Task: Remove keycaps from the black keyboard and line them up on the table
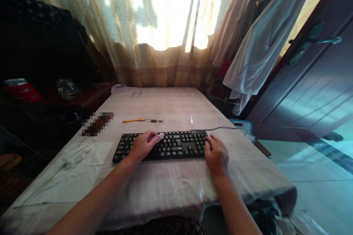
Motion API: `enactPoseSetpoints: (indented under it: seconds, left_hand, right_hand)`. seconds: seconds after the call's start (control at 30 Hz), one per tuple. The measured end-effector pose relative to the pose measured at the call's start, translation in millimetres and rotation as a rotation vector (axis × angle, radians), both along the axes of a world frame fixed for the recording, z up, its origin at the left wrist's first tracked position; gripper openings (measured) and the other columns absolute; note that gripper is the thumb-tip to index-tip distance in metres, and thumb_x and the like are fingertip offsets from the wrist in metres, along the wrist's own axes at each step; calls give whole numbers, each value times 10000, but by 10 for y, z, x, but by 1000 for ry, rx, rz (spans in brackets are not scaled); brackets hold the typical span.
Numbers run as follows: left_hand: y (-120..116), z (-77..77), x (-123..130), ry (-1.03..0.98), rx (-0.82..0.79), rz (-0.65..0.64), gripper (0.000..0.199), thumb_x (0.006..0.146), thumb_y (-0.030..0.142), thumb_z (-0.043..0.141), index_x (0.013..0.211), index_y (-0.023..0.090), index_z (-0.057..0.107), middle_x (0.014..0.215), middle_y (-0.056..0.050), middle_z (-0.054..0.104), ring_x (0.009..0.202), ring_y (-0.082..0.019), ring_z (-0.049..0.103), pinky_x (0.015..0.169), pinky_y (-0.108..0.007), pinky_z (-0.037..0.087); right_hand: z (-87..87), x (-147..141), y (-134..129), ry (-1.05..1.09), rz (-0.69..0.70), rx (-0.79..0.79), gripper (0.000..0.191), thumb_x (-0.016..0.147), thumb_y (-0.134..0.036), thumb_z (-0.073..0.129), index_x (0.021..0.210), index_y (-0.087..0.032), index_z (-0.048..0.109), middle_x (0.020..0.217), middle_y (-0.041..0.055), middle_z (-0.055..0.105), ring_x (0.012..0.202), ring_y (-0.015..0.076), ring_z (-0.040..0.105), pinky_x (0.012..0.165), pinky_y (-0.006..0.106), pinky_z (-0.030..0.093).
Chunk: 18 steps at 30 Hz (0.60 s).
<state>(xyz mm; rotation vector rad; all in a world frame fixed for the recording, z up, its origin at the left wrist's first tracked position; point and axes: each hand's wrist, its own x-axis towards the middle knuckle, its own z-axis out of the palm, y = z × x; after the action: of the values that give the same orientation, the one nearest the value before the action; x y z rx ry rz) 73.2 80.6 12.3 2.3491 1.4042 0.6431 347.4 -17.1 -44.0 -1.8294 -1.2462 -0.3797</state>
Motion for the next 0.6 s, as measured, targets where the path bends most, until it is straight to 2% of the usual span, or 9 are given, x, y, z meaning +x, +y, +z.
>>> enactPoseSetpoints:
  seconds: [0.07, 0.17, 0.23, 0.3, 0.43, 0.53, 0.6]
  left_hand:
    - [-109, -31, 55, -71, -40, -47, 236, 909, 387, 490, 934, 191, 618, 787, -1, 705, 708, -131, 653, 636, -206, 463]
    - [-263, -94, 94, -215, -145, -157, 216, 871, 395, 522, 847, 190, 586, 719, 19, 659, 660, -125, 620, 599, -204, 454]
    - [-325, -139, 92, -319, -233, -209, 211, 840, 396, 542, 794, 192, 572, 702, 14, 639, 656, -136, 607, 600, -224, 454]
    - [-357, -172, 73, -387, -311, -226, 222, 819, 410, 551, 770, 193, 556, 692, 11, 628, 651, -144, 600, 595, -238, 454]
    - [-423, -156, -12, -365, -377, -261, 270, 823, 462, 547, 773, 197, 555, 676, 16, 630, 632, -144, 600, 576, -237, 449]
    - [-465, -88, -153, -186, -233, -225, 311, 873, 484, 486, 788, 211, 608, 682, 18, 659, 630, -147, 614, 591, -248, 448]
    - [-425, -53, -306, -84, -72, -187, 305, 892, 466, 454, 853, 228, 641, 732, 7, 695, 666, -162, 641, 632, -270, 468]
  right_hand:
    - [131, -262, -57, -123, 125, 36, 310, 867, -303, 467, 1017, -174, 705, 1050, 129, 675, 977, 257, 621, 905, 409, 489]
    - [268, -701, -112, -223, 466, -81, 308, 886, -297, 542, 1164, -224, 653, 984, 86, 675, 872, 205, 636, 772, 313, 526]
    - [299, -923, -119, -240, 585, -133, 278, 906, -287, 545, 1160, -252, 653, 917, 63, 671, 831, 184, 631, 731, 278, 521]
    - [296, -1057, -116, -216, 588, -126, 223, 921, -292, 529, 1081, -259, 681, 848, 50, 651, 768, 166, 621, 685, 254, 514]
    - [247, -1133, -109, -181, 636, -122, 188, 931, -272, 498, 922, -228, 682, 975, 76, 665, 879, 175, 632, 782, 262, 514]
    - [230, -1006, -70, -192, 629, -154, 208, 934, -231, 448, 923, -203, 653, 887, 69, 698, 814, 178, 651, 757, 269, 516]
    - [267, -782, -8, -158, 496, -182, 219, 926, -225, 439, 978, -193, 649, 878, 63, 712, 791, 181, 661, 737, 268, 511]
